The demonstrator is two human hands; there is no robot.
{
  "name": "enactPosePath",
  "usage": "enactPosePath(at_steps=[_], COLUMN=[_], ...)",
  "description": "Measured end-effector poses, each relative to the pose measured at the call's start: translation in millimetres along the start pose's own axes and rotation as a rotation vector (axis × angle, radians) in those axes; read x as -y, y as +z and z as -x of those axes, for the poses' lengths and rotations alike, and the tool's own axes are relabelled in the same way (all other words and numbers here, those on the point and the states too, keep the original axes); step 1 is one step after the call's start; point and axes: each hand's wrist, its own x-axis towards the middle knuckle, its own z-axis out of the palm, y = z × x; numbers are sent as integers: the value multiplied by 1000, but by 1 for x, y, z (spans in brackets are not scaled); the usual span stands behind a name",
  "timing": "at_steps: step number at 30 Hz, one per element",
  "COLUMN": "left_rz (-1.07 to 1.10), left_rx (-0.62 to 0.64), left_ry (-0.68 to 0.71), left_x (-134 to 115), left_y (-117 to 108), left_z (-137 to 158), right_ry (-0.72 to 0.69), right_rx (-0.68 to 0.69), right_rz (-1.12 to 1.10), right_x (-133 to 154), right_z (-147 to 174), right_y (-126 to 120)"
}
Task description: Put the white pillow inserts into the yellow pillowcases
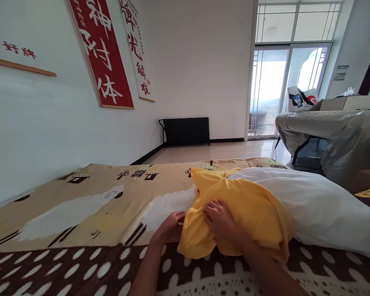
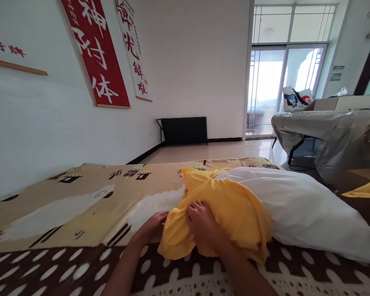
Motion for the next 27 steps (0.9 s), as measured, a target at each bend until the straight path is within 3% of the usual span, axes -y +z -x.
enactPosePath(at_steps=[4,13,21,27], left_rz=[47,133,141,23], left_rx=[67,-12,-28,-21], left_ry=[-17,24,64,40], left_x=[4,-13,-21,-29], left_y=[16,45,52,41], left_z=[-4,-5,1,11], right_ry=[-30,-24,4,29], right_rx=[-9,-76,-141,-259], right_rz=[-13,-48,-55,-163], right_x=[-1,1,-4,-6], right_z=[3,-2,-6,-5], right_y=[-2,-10,-9,-20])
